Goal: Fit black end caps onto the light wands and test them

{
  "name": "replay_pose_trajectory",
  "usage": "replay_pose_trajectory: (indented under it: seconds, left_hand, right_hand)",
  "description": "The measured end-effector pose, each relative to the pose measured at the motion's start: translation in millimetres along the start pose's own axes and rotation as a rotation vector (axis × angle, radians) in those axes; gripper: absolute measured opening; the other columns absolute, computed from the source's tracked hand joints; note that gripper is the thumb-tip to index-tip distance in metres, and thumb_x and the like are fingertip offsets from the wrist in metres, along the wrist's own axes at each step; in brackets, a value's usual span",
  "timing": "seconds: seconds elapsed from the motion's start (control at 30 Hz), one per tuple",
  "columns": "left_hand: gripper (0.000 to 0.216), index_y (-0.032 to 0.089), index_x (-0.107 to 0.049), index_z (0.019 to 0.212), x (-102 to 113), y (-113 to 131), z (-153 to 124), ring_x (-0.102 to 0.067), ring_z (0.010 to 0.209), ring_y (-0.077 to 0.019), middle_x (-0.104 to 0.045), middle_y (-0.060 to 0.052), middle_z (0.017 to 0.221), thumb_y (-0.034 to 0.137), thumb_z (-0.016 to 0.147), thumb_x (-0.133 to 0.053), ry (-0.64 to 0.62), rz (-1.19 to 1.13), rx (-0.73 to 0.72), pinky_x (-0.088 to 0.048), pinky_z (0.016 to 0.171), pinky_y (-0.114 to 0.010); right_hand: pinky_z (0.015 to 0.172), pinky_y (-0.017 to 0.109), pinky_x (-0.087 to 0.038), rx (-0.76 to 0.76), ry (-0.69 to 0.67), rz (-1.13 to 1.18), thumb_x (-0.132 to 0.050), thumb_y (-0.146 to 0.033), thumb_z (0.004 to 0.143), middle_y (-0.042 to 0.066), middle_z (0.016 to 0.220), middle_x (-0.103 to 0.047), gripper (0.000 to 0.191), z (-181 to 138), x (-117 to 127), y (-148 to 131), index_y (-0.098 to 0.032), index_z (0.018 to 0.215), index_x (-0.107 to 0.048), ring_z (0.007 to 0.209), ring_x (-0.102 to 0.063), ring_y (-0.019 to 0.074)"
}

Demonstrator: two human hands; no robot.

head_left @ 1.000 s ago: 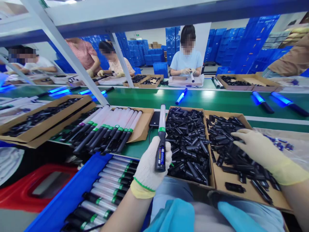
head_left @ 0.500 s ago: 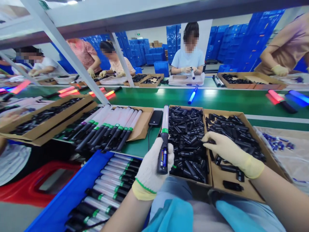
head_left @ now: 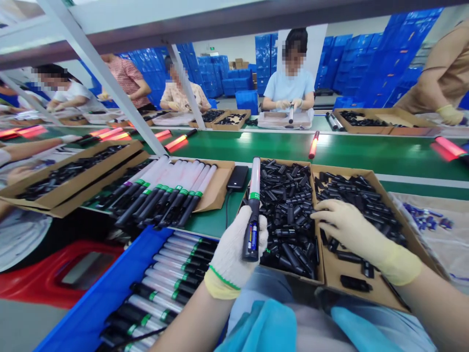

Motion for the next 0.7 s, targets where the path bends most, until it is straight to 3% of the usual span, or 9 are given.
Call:
replay_pose_trajectory:
  seconds: [0.13,0.27,0.37,0.43,0.53,0.6,0.7]
  left_hand:
    - [0.031,0.019,-0.059,0.122,-5.7,-4.5,-4.8,-0.057,0.046,-0.0073,-0.061,0.000,0.075,0.038,0.100,-0.047,0.023,0.020,0.025,-0.044,0.037,-0.014]
    - [0.029,0.019,-0.058,0.118,-7.3,-10.5,-4.4,-0.057,0.046,-0.0079,-0.062,-0.001,0.075,0.038,0.100,-0.046,0.048,0.048,0.016,-0.043,0.037,-0.014]
    - [0.027,0.015,-0.059,0.102,-7.8,-16.3,1.0,-0.055,0.045,-0.0079,-0.061,-0.001,0.070,0.039,0.099,-0.047,0.054,0.089,0.030,-0.042,0.037,-0.014]
    - [0.027,0.015,-0.058,0.095,-9.0,-19.5,4.7,-0.054,0.044,-0.0078,-0.060,-0.001,0.067,0.040,0.099,-0.048,0.054,0.098,0.053,-0.042,0.037,-0.014]
    - [0.023,0.018,-0.059,0.103,-12.8,-21.3,7.1,-0.056,0.046,-0.0082,-0.062,-0.001,0.070,0.039,0.098,-0.051,0.032,0.081,0.063,-0.042,0.038,-0.014]
    - [0.023,0.018,-0.060,0.105,-15.4,-21.2,6.7,-0.057,0.047,-0.0081,-0.063,-0.001,0.072,0.038,0.098,-0.051,0.022,0.082,0.055,-0.042,0.038,-0.014]
    - [0.030,0.013,-0.062,0.094,-16.7,-23.2,4.4,-0.057,0.046,-0.0074,-0.061,-0.001,0.069,0.040,0.099,-0.049,0.039,0.099,0.094,-0.042,0.037,-0.014]
  right_hand:
    - [0.099,0.052,-0.041,0.036,-0.078,0.125,-0.058,-0.016,0.089,0.007,0.114,-0.069,0.019,23.3,-19.8,-33.3,-0.024,0.093,-0.075,0.115,-0.059,0.0274]
    - [0.089,0.037,-0.051,-0.037,-0.053,0.192,-0.050,-0.021,0.093,0.006,0.100,-0.072,0.020,28.0,-18.3,-23.2,-0.020,0.090,-0.070,0.095,-0.066,0.0193]
    - [0.080,0.035,-0.054,-0.087,-0.060,0.197,-0.045,-0.025,0.096,0.004,0.090,-0.072,0.025,26.0,-9.5,-11.3,-0.020,0.094,-0.070,0.080,-0.067,0.0179]
    - [0.089,0.038,-0.051,-0.056,-0.085,0.182,-0.054,-0.021,0.089,0.004,0.097,-0.073,0.018,25.8,-6.3,-11.3,-0.021,0.094,-0.072,0.092,-0.066,0.0203]
    - [0.096,0.045,-0.043,-0.002,-0.104,0.138,-0.064,-0.017,0.084,0.005,0.108,-0.071,0.017,28.2,-9.8,-20.6,-0.024,0.096,-0.075,0.108,-0.060,0.0261]
    - [0.093,0.048,-0.042,0.004,-0.097,0.111,-0.064,-0.019,0.086,0.006,0.107,-0.070,0.016,31.3,-16.4,-28.1,-0.023,0.097,-0.075,0.106,-0.059,0.0282]
    - [0.087,0.047,-0.043,-0.007,-0.061,0.101,-0.067,-0.019,0.084,0.007,0.097,-0.069,0.008,36.9,-24.3,-34.8,-0.020,0.090,-0.072,0.100,-0.059,0.0281]
Point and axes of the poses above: each hand's wrist, its own z-axis towards the middle knuckle, its own x-axis out of the back of the hand, y = z × x, the point moved 4 cm from there along z, towards the middle knuckle
